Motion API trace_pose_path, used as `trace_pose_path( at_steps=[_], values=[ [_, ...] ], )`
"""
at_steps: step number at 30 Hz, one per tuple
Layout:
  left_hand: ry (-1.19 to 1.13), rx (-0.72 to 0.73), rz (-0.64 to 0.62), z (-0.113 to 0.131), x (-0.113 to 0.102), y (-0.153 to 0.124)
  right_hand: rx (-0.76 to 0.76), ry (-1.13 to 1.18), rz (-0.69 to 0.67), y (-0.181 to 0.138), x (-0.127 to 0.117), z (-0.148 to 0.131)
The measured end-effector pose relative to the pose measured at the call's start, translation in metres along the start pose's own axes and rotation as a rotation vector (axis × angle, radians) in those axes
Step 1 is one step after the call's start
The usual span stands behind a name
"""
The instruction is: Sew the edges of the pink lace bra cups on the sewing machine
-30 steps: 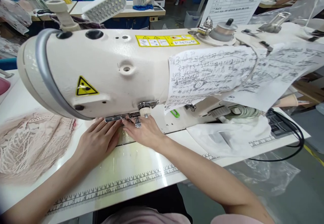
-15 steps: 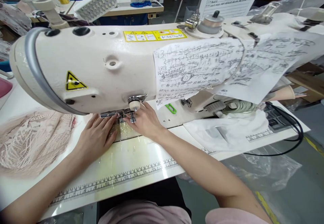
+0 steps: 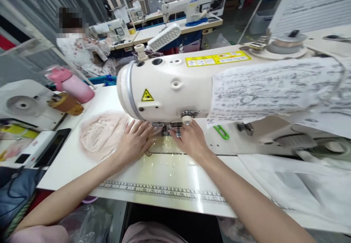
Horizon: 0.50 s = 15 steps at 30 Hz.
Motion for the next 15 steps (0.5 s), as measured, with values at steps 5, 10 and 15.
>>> trace_pose_path(
  at_steps=[5, 10, 15],
  values=[
    [0.010, -0.424, 0.117, -0.096, -0.036, -0.019, -0.025, -0.010, -0.014, -0.002, 0.003, -0.003],
    [-0.142, -0.602, 0.166, -0.147, -0.047, -0.040, -0.026, 0.008, -0.002, 0.001, -0.001, -0.004],
    [-0.427, -0.466, -0.006, -0.082, -0.037, -0.044, 0.032, 0.054, -0.033, 0.000, 0.000, 0.001]
  ],
)
Point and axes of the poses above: each hand's wrist, its own y-axis towards the middle knuckle, its own x-axis out of the palm, z = x × y, the point moved 8 cm from there along y, towards the middle knuckle, and after that the axes turned 11 degrees about -x, right-handed, at the moved point
